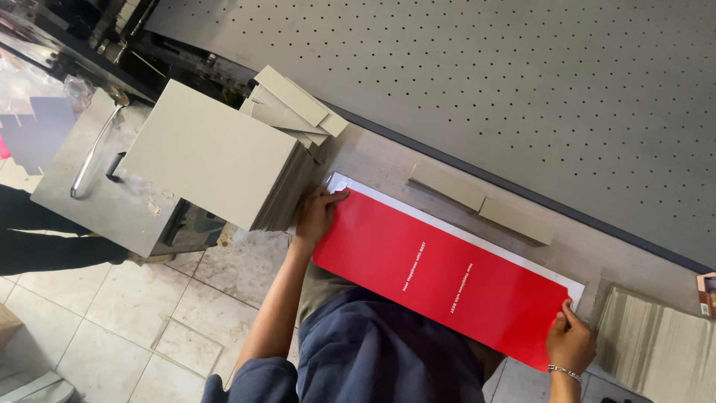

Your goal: The person assembles books by placing beige covers onto a white template on a perforated table. They then pick up a red cover from the table, place it over the beige covers, and smooth it down. This process is repeated multiple times.

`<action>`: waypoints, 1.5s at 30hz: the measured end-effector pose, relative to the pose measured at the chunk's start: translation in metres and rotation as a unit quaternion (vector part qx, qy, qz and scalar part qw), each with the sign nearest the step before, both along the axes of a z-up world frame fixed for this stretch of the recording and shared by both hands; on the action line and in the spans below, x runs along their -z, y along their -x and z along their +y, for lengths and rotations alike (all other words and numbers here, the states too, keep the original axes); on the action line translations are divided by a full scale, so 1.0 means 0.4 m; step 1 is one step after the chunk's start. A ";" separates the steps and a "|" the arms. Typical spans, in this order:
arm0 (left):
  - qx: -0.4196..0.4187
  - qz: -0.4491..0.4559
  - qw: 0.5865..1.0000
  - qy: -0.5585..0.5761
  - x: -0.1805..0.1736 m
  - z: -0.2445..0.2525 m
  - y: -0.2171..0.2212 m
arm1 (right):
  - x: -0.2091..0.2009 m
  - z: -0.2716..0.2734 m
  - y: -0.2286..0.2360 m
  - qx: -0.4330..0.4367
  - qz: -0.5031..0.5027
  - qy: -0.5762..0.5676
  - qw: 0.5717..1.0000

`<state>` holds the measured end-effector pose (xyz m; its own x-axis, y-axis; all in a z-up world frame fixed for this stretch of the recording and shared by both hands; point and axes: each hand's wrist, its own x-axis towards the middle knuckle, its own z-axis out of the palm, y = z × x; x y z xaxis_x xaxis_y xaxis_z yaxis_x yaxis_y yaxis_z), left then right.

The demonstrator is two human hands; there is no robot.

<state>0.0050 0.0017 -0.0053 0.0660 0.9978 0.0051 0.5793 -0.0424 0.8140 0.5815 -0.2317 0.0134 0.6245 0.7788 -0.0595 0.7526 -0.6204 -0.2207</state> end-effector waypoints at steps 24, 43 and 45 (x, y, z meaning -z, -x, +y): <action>-0.004 0.401 0.912 -0.087 -0.040 -0.099 -0.078 | -0.064 0.348 0.878 -0.451 0.123 -0.172 0.867; 0.251 0.215 0.923 -0.195 -0.101 -0.273 -0.621 | -0.042 0.143 0.184 -0.095 -0.105 -0.083 0.986; 0.125 0.185 0.971 -0.089 -0.159 -0.208 -0.485 | -0.035 0.133 0.184 -0.089 -0.099 -0.073 0.988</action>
